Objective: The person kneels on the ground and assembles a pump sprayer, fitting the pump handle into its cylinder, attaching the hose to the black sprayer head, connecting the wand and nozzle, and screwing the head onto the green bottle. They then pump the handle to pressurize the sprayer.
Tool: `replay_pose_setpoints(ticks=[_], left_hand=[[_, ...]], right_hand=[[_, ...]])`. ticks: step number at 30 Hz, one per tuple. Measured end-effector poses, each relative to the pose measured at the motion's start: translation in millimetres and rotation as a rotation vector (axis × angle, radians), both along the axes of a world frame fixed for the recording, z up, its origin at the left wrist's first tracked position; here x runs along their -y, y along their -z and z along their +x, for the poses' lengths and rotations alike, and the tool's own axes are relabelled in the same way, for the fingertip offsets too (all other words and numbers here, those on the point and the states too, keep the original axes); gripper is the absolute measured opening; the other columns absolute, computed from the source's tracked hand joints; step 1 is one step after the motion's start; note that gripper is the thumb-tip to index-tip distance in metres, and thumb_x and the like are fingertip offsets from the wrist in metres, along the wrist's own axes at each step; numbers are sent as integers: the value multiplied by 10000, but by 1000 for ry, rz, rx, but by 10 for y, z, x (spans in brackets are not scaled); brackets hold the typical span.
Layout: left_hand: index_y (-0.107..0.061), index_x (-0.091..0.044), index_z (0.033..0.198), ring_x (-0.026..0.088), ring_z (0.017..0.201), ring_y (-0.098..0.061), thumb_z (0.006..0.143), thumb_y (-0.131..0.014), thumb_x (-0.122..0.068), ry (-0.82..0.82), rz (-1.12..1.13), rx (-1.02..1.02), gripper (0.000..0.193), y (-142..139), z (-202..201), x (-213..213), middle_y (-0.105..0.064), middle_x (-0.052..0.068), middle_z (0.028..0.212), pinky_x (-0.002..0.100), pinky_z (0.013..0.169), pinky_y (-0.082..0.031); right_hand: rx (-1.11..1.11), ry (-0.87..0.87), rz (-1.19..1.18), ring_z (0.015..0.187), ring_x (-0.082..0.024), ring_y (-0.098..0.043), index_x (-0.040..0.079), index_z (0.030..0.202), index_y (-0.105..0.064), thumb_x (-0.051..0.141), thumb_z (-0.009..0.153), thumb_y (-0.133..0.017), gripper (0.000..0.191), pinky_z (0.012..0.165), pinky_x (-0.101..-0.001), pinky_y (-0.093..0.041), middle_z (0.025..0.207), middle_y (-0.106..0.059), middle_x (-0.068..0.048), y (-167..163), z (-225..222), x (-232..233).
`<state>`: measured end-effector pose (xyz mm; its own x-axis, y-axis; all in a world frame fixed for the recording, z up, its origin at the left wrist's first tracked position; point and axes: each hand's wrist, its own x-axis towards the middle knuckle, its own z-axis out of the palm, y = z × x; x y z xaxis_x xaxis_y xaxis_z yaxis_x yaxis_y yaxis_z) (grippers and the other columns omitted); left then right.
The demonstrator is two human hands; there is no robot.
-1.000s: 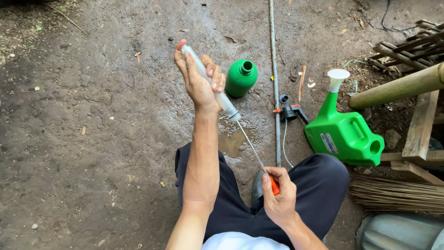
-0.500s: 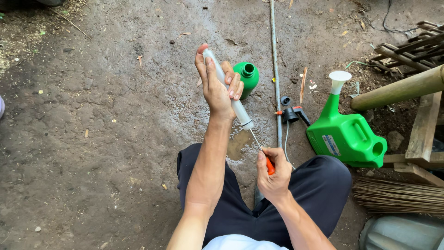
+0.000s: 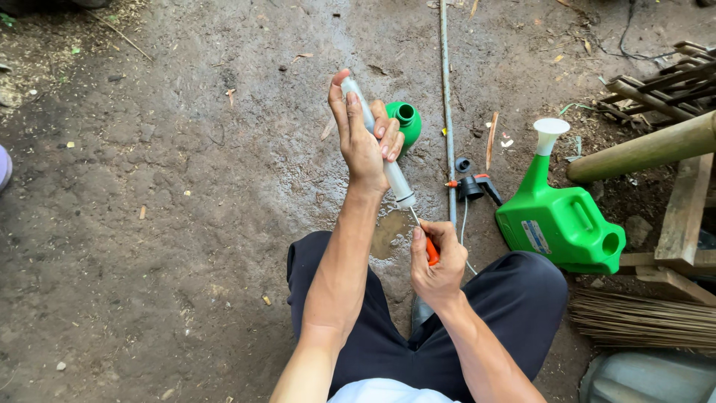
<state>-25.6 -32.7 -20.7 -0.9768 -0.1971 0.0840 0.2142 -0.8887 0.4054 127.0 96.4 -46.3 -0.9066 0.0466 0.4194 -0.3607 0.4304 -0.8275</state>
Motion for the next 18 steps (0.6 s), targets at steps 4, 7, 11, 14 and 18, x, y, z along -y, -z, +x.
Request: replay_pose_setpoints(ticks=[4, 7, 11, 14, 18], left_hand=[[-337, -346, 1491, 75, 427, -281, 1163, -314, -345, 8, 30, -9, 329, 17, -8, -9, -350, 7, 657, 227, 380, -295], [-333, -350, 1497, 77, 429, -280, 1161, -315, -346, 21, 45, -19, 336, 3, -1, 0, -349, 8, 657, 226, 382, -292], [-318, -346, 1518, 74, 441, -284, 1166, -316, -349, 36, 24, -54, 353, -70, 35, -56, -350, 7, 662, 221, 383, -291], [-285, -345, 1563, 71, 450, -292, 1168, -318, -343, 57, -66, -46, 396, -122, 120, -178, -352, 2, 682, 219, 386, -294], [-233, -344, 1611, 76, 448, -307, 1170, -317, -347, 59, -68, -100, 449, -118, 208, -210, -361, 11, 689, 229, 389, -309]], right_hand=[[-4, -4, -2, 539, -33, -465, -35, 1050, -587, 31, 1022, -638, 87, 499, -224, -379, 633, -539, -4, -25, -3, 18], [7, 24, 19, 521, -41, -452, -37, 1039, -589, 29, 1012, -646, 91, 489, -229, -373, 615, -520, -13, -20, 7, 66], [-50, 23, 19, 555, -54, -473, -37, 1055, -571, 35, 1027, -638, 103, 511, -237, -392, 677, -555, -20, -2, -44, 105], [-11, 32, -15, 545, -55, -471, -15, 1040, -520, 59, 1043, -631, 134, 506, -243, -374, 654, -533, -15, -1, -90, 108], [68, 23, -1, 537, -57, -471, 7, 999, -491, 124, 1017, -642, 192, 508, -240, -391, 621, -508, -15, -18, -56, 58]])
